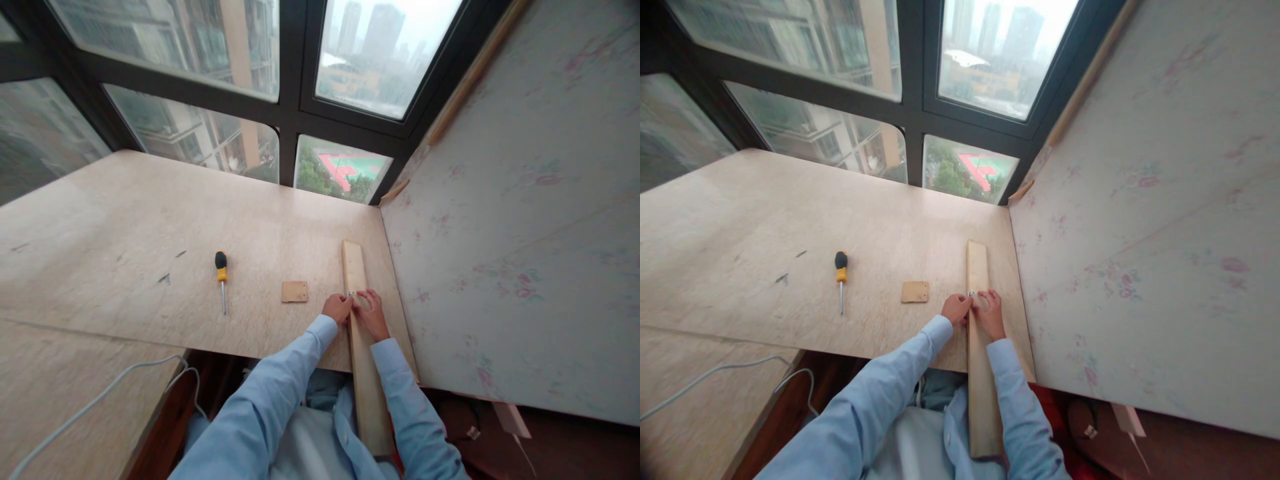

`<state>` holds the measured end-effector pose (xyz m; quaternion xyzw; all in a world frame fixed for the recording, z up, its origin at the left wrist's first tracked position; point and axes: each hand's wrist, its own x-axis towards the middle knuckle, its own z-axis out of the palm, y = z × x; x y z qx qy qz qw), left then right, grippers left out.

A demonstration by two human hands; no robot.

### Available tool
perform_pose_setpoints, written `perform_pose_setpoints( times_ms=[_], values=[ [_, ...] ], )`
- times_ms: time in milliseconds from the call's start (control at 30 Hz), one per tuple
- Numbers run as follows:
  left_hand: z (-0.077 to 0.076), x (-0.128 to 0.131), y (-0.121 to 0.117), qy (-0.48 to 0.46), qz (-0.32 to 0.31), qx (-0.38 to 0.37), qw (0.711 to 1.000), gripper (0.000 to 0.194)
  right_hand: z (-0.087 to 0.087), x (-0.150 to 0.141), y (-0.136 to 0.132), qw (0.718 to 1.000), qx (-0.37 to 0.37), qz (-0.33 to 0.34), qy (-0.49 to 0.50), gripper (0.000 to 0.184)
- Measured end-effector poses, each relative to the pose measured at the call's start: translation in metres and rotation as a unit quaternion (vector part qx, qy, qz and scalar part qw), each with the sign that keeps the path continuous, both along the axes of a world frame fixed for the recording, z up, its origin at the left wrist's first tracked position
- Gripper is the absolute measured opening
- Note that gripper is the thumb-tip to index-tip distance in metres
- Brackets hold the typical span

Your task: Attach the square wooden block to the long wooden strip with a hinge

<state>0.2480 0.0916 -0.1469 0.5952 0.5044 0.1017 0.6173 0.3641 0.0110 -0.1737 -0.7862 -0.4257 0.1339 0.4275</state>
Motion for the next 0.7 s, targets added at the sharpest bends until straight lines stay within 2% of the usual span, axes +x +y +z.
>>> perform_pose_setpoints(
  times_ms=[233, 500, 600, 700],
  values=[
    [-0.003, 0.000, 0.000, -0.001, 0.005, 0.001, 1.000, 0.024, 0.000, 0.001, 0.000, 1.000, 0.015, -0.006, 0.023, 0.032],
    [-0.001, 0.000, -0.002, -0.002, 0.003, 0.005, 1.000, 0.026, 0.009, 0.001, -0.002, 0.997, 0.018, -0.021, 0.074, 0.033],
    [0.000, -0.001, -0.001, 0.000, 0.000, 0.008, 1.000, 0.025, 0.017, 0.003, -0.002, 0.995, 0.024, -0.026, 0.097, 0.037],
    [0.001, -0.002, -0.001, 0.004, -0.011, 0.019, 1.000, 0.025, 0.037, -0.001, 0.008, 0.995, 0.040, -0.041, 0.084, 0.035]
  ],
)
